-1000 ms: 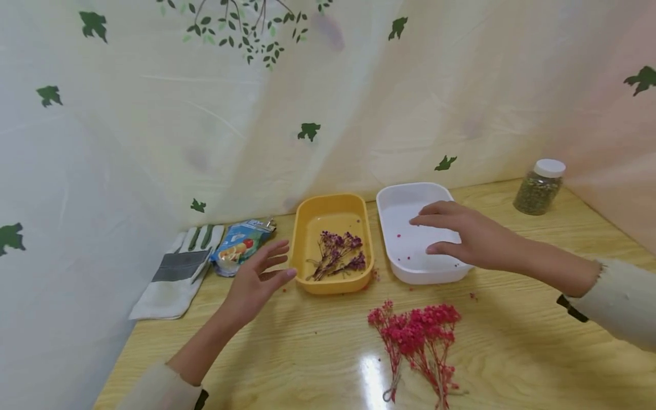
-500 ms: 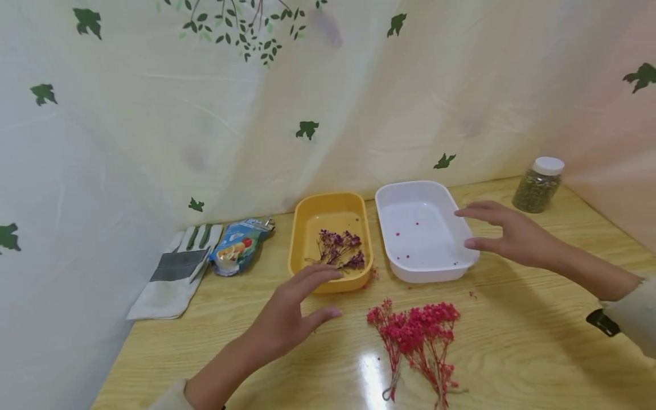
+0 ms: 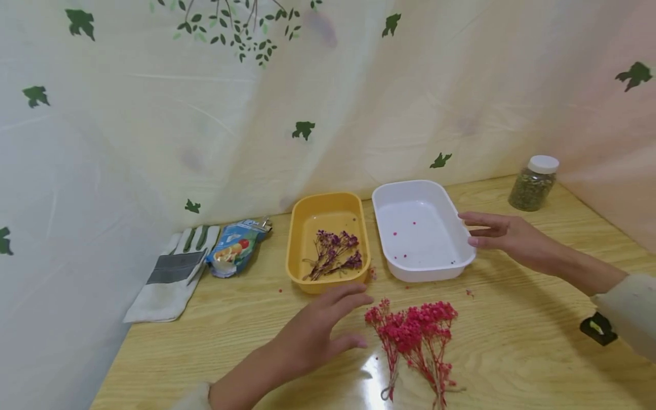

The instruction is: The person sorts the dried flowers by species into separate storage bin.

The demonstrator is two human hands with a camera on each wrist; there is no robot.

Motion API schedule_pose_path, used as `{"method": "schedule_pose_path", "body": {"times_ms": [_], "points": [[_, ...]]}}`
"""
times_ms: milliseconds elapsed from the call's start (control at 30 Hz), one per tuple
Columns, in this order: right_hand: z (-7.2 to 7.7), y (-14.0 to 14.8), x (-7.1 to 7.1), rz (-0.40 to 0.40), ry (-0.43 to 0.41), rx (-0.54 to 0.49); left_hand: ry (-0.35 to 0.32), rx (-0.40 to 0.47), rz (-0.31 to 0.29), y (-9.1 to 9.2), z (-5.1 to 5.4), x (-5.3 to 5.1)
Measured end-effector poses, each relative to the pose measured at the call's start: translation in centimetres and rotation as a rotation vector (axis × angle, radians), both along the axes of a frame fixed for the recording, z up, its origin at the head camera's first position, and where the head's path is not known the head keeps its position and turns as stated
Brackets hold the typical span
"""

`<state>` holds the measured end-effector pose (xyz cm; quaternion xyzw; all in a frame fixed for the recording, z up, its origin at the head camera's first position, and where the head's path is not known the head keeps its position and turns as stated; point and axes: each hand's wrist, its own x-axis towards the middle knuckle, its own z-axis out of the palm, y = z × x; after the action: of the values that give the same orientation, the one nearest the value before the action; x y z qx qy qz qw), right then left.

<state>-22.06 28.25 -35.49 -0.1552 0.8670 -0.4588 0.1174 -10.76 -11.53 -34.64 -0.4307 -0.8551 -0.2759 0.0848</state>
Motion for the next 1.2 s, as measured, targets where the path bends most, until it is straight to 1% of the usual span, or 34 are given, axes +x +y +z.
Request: {"method": "schedule_pose_path", "body": {"times_ms": [67,233,367,500,733,867,1033,1200], "points": [[-0.2,-0.1,0.0,0.006,-0.004,-0.013,-0.004,-0.025,0.002,0.2,-0.2,0.1],[-0.7,-0.2,0.0,0.031,-0.031,-0.021,-0.043,-0.067,0.007,0.7,-0.3,0.2],[-1.0,-0.2,0.1,0.018,-0.051,-0.022,-0.061,-0.083,0.01,0.9,-0.5,0.3],[-0.9,-0.2,0.3,0.009,-0.061,-0.047,-0.091,-0.095,0.024,1.0,-0.5,0.3],[-1.0,-0.2,0.3,0.0,-0.066,-0.069,-0.096,-0.088,0.002,1.1,-0.9,0.1],[-1.1,-0.3,0.4,-0.005,-0.076,-0.107,-0.105,-0.112,-0.003,1.5,-1.4,-0.3],[-1.1,-0.4,0.4,-0.006,-0.067,-0.096,-0.081,-0.199,-0.015,2.1,-1.9,-0.8],[-1.1,-0.4,0.4,-0.008,-0.054,-0.085,-0.028,-0.274,-0.044,2.5,-2.2,-1.3]]}}
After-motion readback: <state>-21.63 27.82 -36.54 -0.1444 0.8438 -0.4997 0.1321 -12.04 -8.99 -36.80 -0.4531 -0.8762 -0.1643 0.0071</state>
